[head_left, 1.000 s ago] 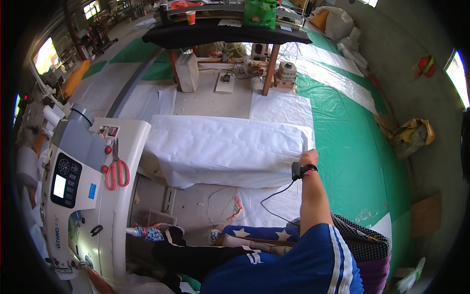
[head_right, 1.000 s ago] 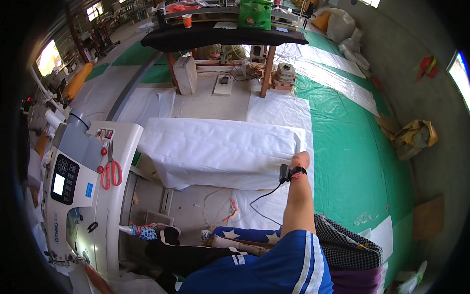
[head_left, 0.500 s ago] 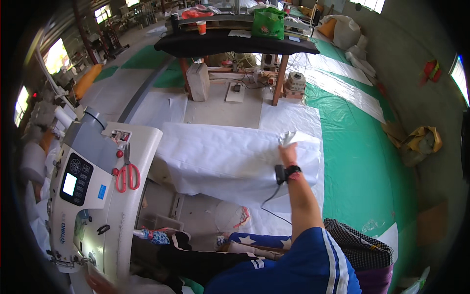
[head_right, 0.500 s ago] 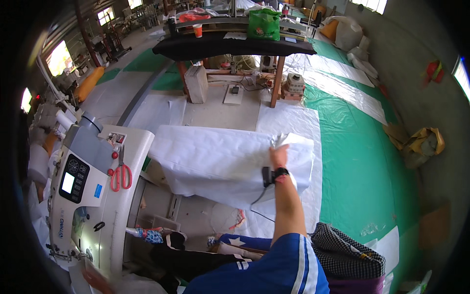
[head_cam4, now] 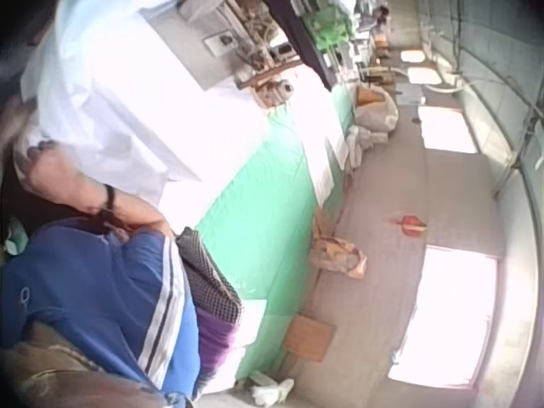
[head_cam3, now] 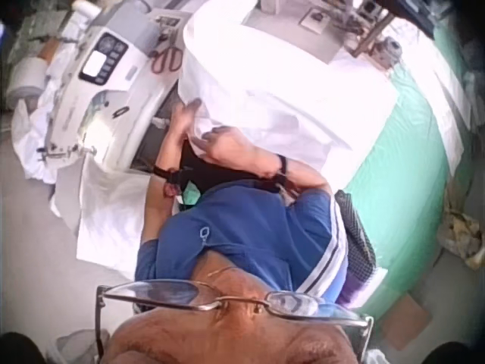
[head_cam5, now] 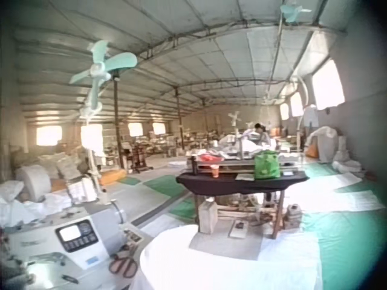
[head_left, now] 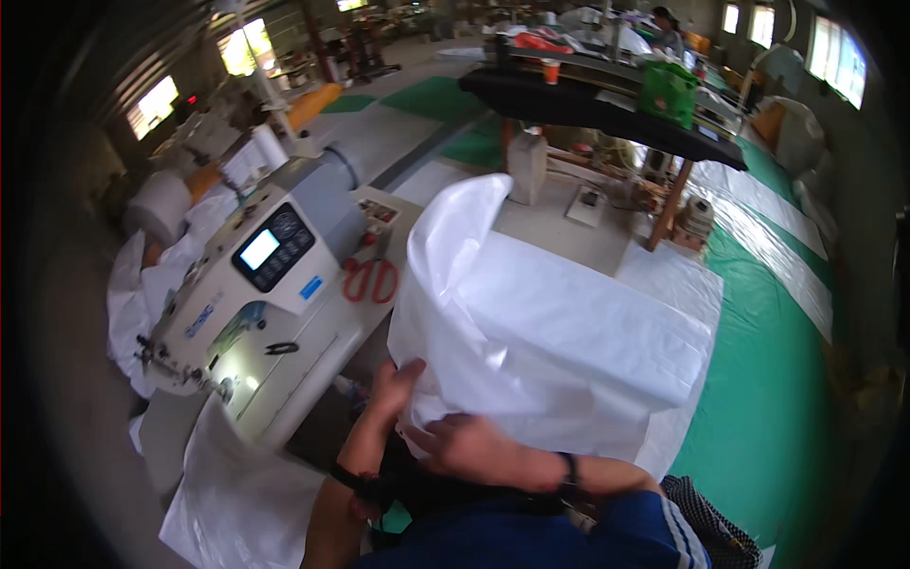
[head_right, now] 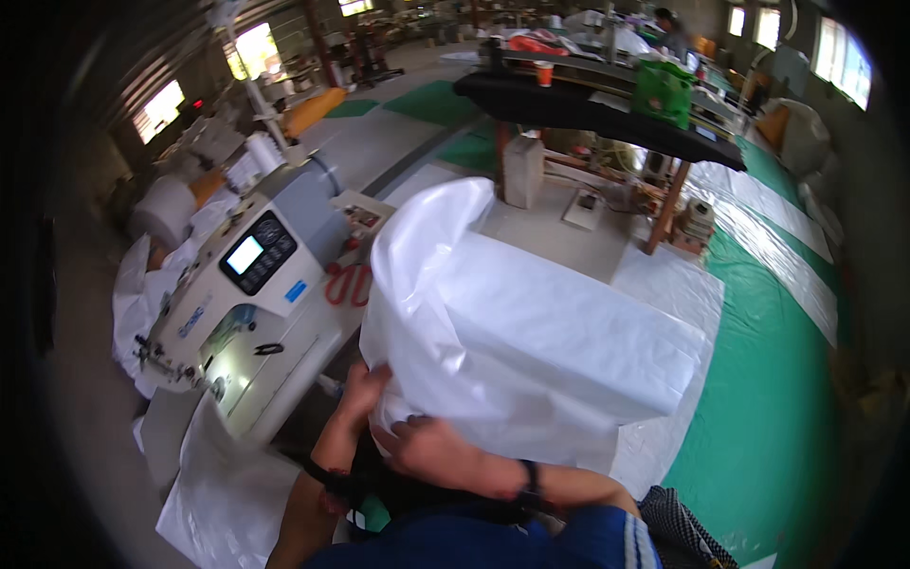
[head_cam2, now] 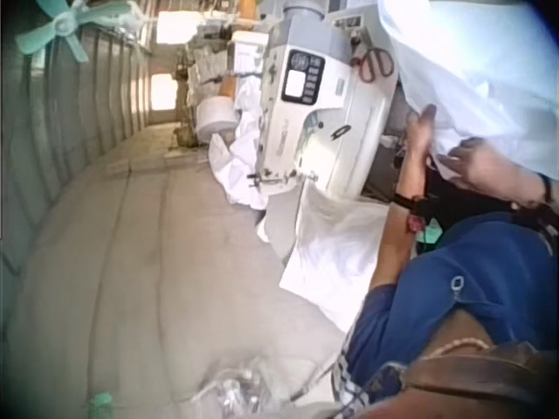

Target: Sewing together large white plastic sheets using an industrial sewing machine.

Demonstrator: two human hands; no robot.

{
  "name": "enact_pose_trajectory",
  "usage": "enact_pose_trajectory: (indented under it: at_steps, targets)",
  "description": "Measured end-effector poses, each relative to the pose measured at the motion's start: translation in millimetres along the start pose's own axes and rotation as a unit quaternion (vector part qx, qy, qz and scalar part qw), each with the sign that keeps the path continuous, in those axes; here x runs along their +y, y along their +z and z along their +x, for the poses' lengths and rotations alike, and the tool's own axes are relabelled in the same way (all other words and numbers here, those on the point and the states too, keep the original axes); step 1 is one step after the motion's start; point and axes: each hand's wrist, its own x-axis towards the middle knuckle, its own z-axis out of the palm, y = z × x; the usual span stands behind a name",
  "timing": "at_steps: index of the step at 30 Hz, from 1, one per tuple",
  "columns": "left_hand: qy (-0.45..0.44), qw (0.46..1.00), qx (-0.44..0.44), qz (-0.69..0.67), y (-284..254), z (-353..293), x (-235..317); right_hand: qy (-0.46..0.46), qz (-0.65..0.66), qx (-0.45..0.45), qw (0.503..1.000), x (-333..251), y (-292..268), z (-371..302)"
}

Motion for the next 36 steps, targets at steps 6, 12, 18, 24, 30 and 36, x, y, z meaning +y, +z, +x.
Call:
enact_pose_trajectory:
  at_steps: [6, 12, 18, 24, 30, 36]
  targets:
    - [0.071, 0.992, -0.018, 0.101, -79, -27, -11, 0.258, -0.144, 0.25, 0.922, 67, -106, -73]
    - [0.188, 0.91, -0.168, 0.33, -16, -72, -28, 0.377, 0.073, -0.036, 0.923, 143, 37, -62]
    - [0.169, 0.889, -0.045, 0.424, -50, -130, 56, 0.401, 0.016, -0.02, 0.916, 181, 71, -68]
    - [0.202, 0.715, 0.512, 0.432, -236, -222, 143, 0.424, -0.066, 0.125, 0.894, 239, -12, -87]
    - [0.265, 0.499, 0.715, 0.412, -485, -342, 131, 0.457, -0.126, 0.245, 0.846, 318, -98, -114]
    - [0.378, 0.462, 0.802, -0.028, -566, -632, 13, 0.501, -0.186, 0.303, 0.789, 399, -137, -154]
